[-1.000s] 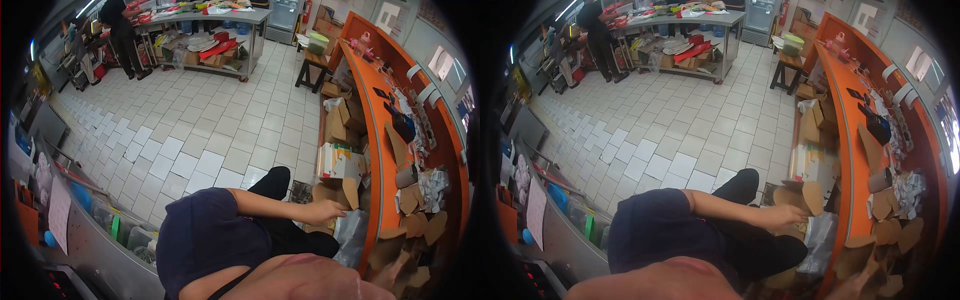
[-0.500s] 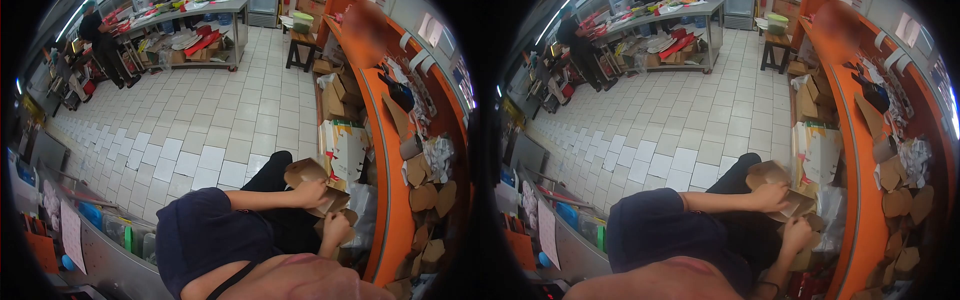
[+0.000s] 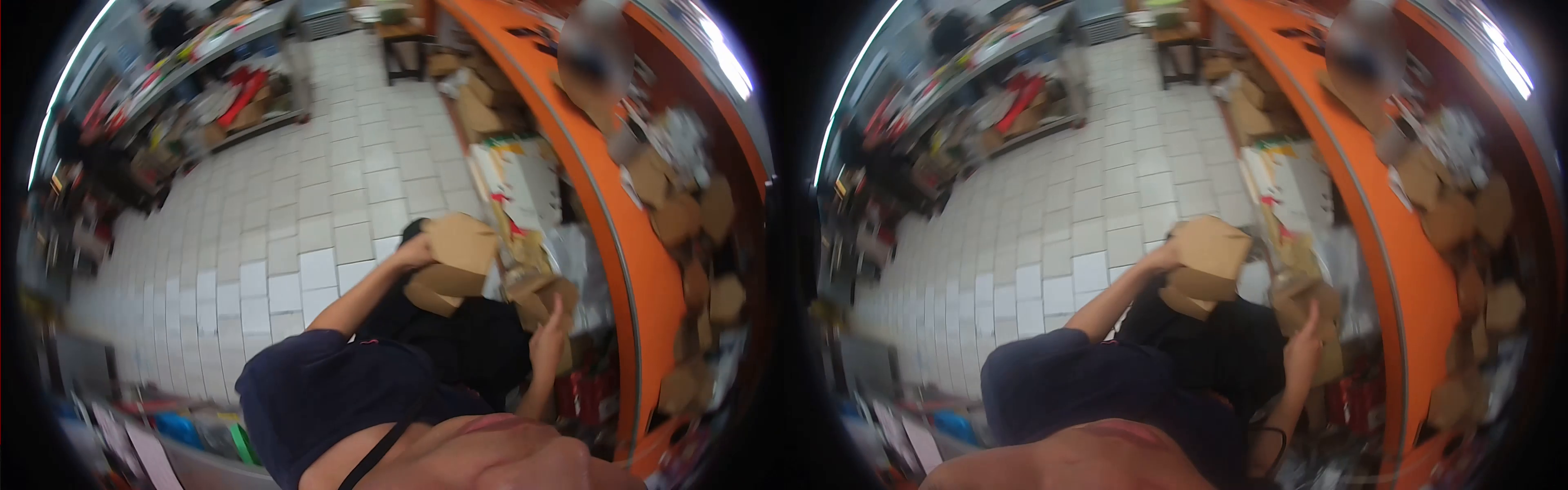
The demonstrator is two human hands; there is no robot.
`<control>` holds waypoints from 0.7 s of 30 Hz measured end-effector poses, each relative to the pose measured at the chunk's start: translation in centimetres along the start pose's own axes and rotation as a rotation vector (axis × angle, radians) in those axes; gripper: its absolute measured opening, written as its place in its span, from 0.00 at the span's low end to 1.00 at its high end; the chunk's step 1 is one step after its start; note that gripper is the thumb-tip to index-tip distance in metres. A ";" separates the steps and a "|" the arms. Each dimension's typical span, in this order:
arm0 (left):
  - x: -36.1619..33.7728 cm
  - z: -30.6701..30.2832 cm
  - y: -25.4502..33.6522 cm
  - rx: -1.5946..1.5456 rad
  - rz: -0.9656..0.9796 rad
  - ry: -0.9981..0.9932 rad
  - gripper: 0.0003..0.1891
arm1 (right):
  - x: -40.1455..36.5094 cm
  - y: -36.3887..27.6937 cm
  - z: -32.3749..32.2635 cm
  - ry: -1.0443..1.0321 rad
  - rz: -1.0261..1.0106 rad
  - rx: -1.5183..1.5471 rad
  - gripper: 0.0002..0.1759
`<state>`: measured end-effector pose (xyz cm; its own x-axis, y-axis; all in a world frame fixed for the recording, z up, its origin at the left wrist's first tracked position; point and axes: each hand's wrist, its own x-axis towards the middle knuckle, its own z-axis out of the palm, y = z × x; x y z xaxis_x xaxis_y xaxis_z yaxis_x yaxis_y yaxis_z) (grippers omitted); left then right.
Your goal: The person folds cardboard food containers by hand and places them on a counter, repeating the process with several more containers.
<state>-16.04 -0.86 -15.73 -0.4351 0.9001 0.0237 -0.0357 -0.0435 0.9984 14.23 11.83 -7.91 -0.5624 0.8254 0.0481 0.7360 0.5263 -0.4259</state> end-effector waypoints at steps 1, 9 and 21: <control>-0.6 0.0 3.2 0.119 0.031 -0.010 0.21 | 0.2 0.3 -0.2 -0.031 -0.069 -0.058 0.34; 1.4 6.0 13.3 0.857 0.023 -0.949 0.60 | 1.1 0.5 -1.2 0.176 -0.345 -0.114 0.07; 2.5 11.2 4.4 0.866 0.056 -0.681 0.13 | 0.4 0.7 -7.4 0.244 -0.404 0.495 0.13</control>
<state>-7.22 6.00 -10.72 0.1801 0.9685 -0.1722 0.7269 -0.0130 0.6866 17.29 14.04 -1.47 -0.6129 0.6368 0.4677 0.1946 0.6954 -0.6918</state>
